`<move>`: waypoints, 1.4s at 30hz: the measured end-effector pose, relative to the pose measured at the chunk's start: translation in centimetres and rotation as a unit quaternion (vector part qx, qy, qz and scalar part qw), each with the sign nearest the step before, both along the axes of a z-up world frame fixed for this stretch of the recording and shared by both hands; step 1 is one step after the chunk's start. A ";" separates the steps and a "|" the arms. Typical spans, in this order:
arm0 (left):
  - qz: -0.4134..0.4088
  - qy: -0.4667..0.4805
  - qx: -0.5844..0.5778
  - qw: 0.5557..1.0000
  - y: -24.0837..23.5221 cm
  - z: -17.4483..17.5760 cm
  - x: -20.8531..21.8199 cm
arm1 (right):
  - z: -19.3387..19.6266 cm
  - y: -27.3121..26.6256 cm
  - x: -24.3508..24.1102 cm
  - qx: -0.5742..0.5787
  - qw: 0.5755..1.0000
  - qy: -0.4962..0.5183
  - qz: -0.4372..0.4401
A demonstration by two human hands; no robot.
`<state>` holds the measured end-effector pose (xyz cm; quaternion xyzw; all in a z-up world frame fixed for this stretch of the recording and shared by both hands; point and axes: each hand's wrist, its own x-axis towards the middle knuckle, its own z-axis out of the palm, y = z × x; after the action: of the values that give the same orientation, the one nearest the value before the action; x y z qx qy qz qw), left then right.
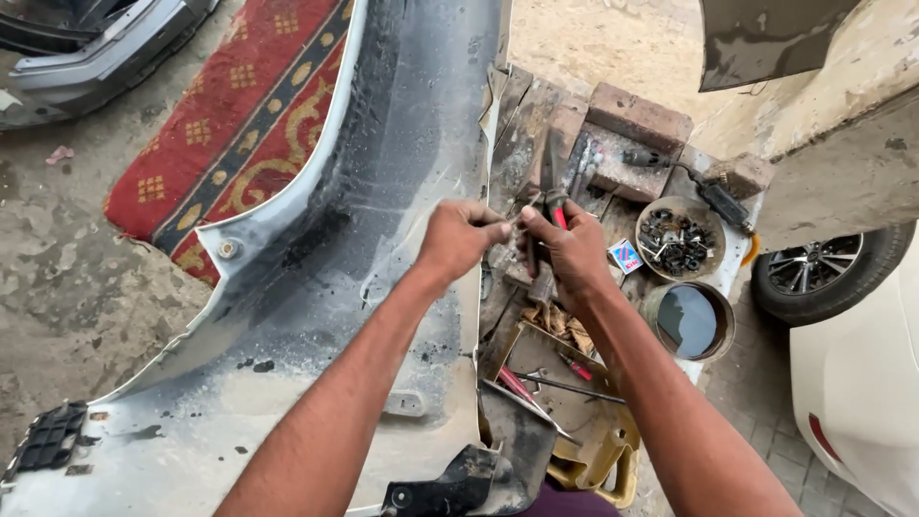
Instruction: The person uses pliers to bend and shape a metal wire on a car bumper. They then use a screwdriver to remove a black plastic clip from the bumper and place it on the workbench.
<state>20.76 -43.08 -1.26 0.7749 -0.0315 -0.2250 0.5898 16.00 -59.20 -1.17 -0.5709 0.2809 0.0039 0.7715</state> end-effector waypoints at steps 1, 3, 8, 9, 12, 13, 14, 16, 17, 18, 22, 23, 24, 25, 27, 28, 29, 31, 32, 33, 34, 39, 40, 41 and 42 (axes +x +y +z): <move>0.028 -0.009 -0.005 1.000 0.5 -0.1 0.0 | -0.2 -0.1 -0.4 -0.042 0.998 -0.030 0.032; 0.060 -0.019 -0.010 0.998 1.3 0.1 0.2 | -0.9 -0.3 -1.1 -0.084 0.992 -0.063 0.067; 0.038 -0.030 -0.018 0.999 2.8 2.0 0.4 | 0.1 -0.5 -3.6 -0.150 0.975 -0.050 0.153; 0.039 -0.026 -0.017 0.999 3.0 1.6 0.6 | 0.4 -0.4 -4.0 -0.149 0.976 -0.046 0.154; 0.027 -0.053 -0.018 0.998 3.1 0.6 1.2 | 0.5 -0.5 -4.7 -0.128 0.976 -0.053 0.167; 0.028 -0.050 -0.011 0.998 3.1 0.6 1.2 | 0.1 -0.6 -5.0 -0.153 0.972 -0.053 0.172; 0.028 -0.046 -0.005 0.999 3.1 0.5 1.2 | -0.2 -0.7 -5.4 -0.177 0.967 -0.053 0.176; 0.029 -0.055 -0.008 0.998 3.1 0.4 1.4 | -0.2 -0.3 -5.2 -0.189 0.966 -0.061 0.168; 0.028 -0.060 -0.011 0.998 3.0 0.2 1.4 | -0.2 -0.2 -5.3 -0.201 0.964 -0.065 0.159; 0.028 -0.059 -0.011 0.998 3.1 0.4 1.3 | -0.8 -0.3 -5.3 -0.201 0.965 -0.064 0.159; 0.042 -0.069 -0.024 0.996 2.7 0.6 1.2 | -1.7 -0.3 -5.1 -0.203 0.964 -0.077 0.152; 0.045 -0.075 -0.034 0.996 2.6 0.7 1.3 | -1.7 -0.2 -4.9 -0.196 0.966 -0.083 0.147; 0.046 -0.077 -0.035 0.995 2.6 0.9 1.5 | -1.0 0.0 -4.7 -0.197 0.966 -0.085 0.147; 0.051 -0.072 -0.049 0.995 2.6 1.1 1.5 | -0.3 0.2 -4.6 -0.159 0.973 -0.077 0.146; 0.057 -0.070 -0.064 0.994 2.6 1.5 1.8 | 1.4 0.8 -4.3 -0.122 0.979 -0.071 0.144; 0.059 -0.078 -0.081 0.992 2.6 1.7 1.9 | 2.3 1.1 -4.2 -0.052 0.987 -0.067 0.138; 0.060 -0.082 -0.098 0.990 2.5 1.7 1.8 | 3.2 1.5 -4.4 0.019 0.990 -0.057 0.131; 0.063 -0.083 -0.109 0.989 2.2 2.1 1.7 | 3.5 1.3 -4.5 0.104 0.982 -0.061 0.144; 0.067 -0.086 -0.119 0.987 2.1 2.3 1.7 | 3.7 1.3 -4.4 0.189 0.967 -0.066 0.156; 0.067 -0.084 -0.120 0.987 2.0 2.6 1.6 | 3.3 0.7 -4.6 0.188 0.968 -0.064 0.156; 0.063 -0.086 -0.136 0.985 2.0 3.0 1.5 | 2.9 0.1 -4.8 0.246 0.950 -0.052 0.187; 0.051 -0.104 -0.161 0.980 2.0 3.5 1.2 | 0.5 -1.9 -4.9 0.452 0.856 -0.063 0.243; 0.050 -0.109 -0.153 0.981 2.0 3.3 1.2 | 0.5 -2.0 -4.9 0.458 0.851 -0.060 0.251; 0.049 -0.115 -0.144 0.982 2.1 3.2 1.3 | 0.5 -2.1 -4.8 0.464 0.845 -0.058 0.260; 0.049 -0.114 -0.145 0.982 2.2 3.1 1.0 | 1.4 -1.8 -4.9 0.464 0.845 -0.057 0.259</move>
<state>21.75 -40.89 1.80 0.7027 -0.0930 -0.0989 0.6984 11.09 -61.01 0.19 -0.1977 0.0433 0.3008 0.9320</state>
